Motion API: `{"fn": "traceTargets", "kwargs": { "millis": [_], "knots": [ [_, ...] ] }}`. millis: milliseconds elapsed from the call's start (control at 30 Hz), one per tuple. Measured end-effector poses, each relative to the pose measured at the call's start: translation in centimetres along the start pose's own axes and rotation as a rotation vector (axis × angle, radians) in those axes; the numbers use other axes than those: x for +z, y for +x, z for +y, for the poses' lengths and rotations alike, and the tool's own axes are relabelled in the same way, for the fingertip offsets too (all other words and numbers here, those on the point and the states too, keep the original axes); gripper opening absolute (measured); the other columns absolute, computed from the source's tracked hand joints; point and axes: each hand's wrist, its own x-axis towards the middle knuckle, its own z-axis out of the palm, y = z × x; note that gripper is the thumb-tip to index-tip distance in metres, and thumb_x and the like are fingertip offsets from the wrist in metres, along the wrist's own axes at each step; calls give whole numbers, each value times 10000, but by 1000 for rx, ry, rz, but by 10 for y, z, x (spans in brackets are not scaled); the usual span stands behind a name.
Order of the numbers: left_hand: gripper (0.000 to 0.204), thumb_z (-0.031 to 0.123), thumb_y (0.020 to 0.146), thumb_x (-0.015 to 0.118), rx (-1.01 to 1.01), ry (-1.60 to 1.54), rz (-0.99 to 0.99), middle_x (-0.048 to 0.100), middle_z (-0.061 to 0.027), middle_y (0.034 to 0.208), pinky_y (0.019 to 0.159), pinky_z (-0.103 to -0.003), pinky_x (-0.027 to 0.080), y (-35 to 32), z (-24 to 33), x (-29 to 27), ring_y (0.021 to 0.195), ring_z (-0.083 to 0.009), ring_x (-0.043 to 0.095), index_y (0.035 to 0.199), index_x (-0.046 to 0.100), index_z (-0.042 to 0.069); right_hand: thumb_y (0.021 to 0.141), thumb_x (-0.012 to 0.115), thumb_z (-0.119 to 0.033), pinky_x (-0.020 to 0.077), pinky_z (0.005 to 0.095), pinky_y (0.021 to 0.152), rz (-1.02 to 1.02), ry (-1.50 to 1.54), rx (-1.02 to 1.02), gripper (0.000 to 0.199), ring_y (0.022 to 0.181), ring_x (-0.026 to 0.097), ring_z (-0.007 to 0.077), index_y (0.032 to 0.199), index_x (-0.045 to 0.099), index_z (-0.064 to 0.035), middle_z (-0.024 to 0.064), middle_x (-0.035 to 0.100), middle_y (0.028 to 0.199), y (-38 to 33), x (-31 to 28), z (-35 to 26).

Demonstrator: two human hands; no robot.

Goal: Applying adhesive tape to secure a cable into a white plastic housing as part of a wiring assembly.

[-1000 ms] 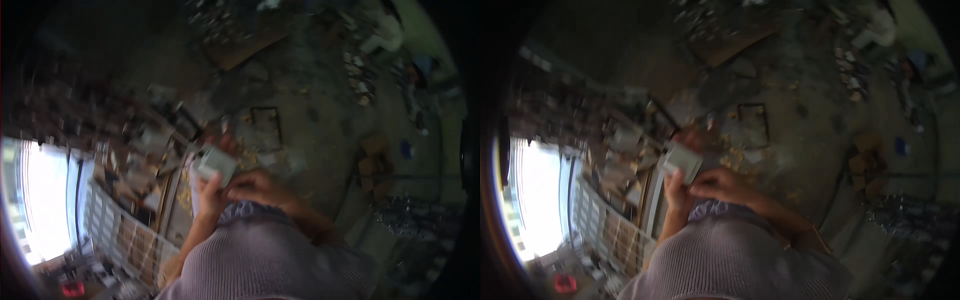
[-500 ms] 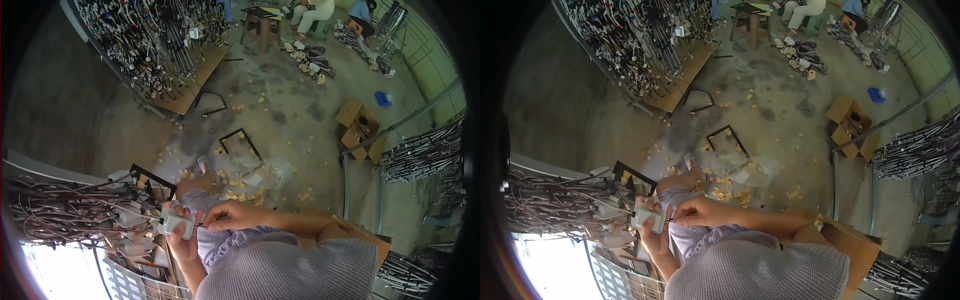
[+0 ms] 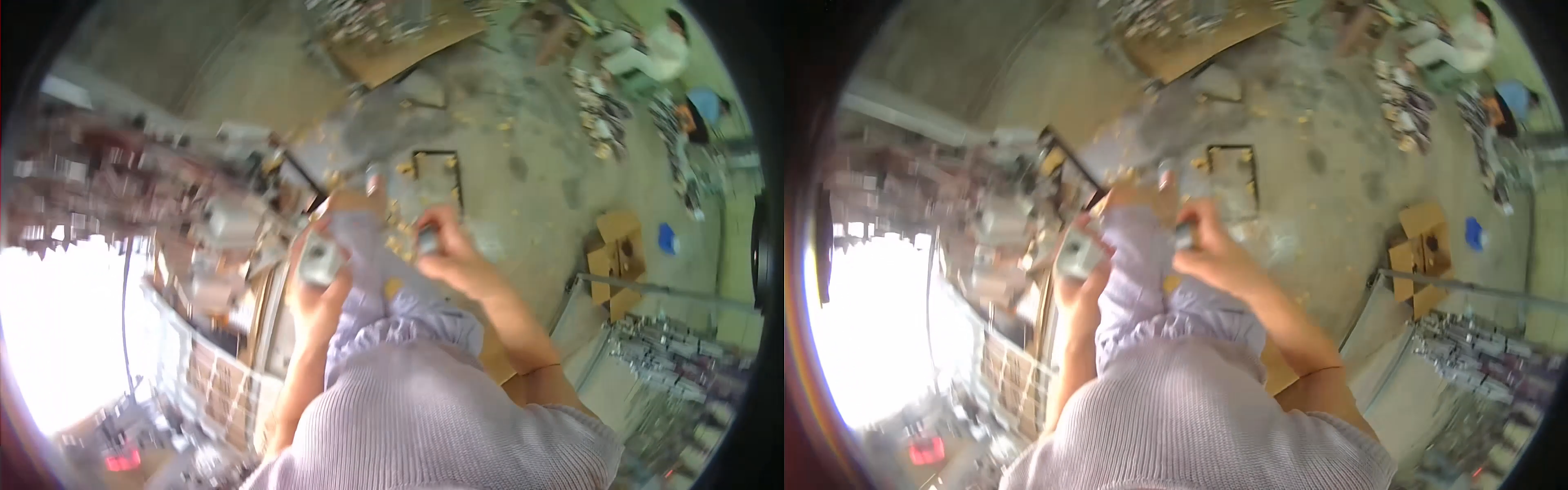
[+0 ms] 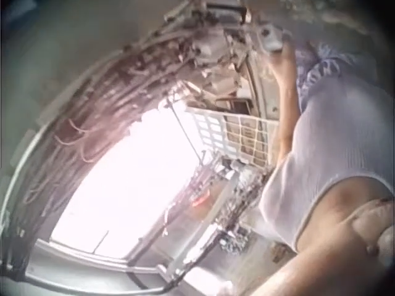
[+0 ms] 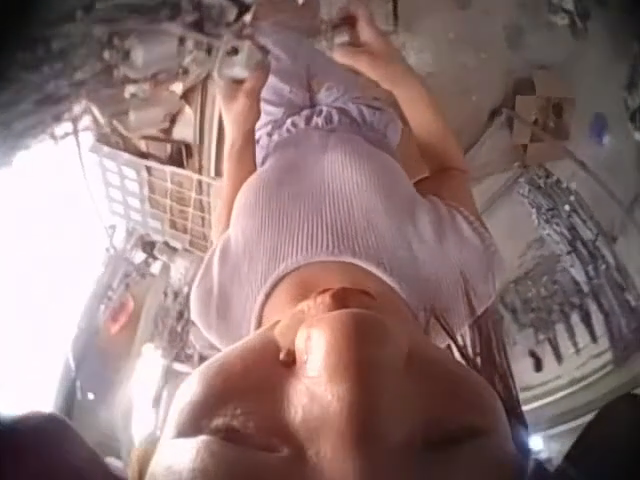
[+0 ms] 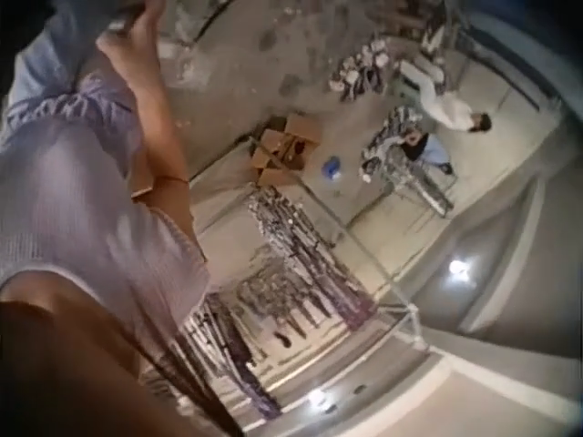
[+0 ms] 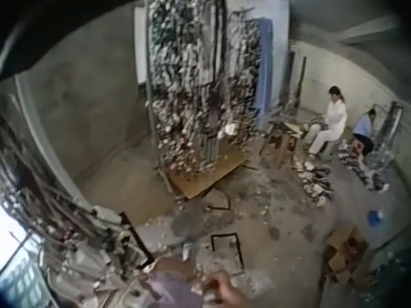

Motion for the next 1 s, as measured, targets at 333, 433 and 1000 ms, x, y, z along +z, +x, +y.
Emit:
{"fn": "traceTargets", "kwargs": {
  "millis": [333, 433, 1000],
  "knots": [
    [646, -38, 654, 608, 81, 227, -70, 548, -112, 1148, 956, -304, 397, -19, 21, 0, 1095, -234, 537, 1280, 459, 25, 603, 885, -86, 495, 248, 790, -216, -283, -180, 634, 958, 568, 110, 1140, 553, -27, 37, 550, 1026, 26, 37, -60],
    [632, -49, 648, 620, 152, 236, -113, 537, -144, 1154, 966, -319, 401, -23, 20, -5, 1117, -270, 539, 1254, 454, 17, 575, 895, -96, 483, 260, 821, -313, -328, -212, 613, 983, 563, 138, 1103, 590, -28, 41, 532, 1023, 27, 49, -66],
    [639, -41, 639, 628, 118, 100, -248, 568, -126, 1130, 938, -315, 430, -31, 20, -14, 1096, -252, 564, 1257, 480, 22, 566, 860, -116, 470, 332, 824, -775, -801, -412, 577, 940, 546, 229, 1095, 644, -35, 80, 505, 1025, 31, 52, -104]
  ]
}}
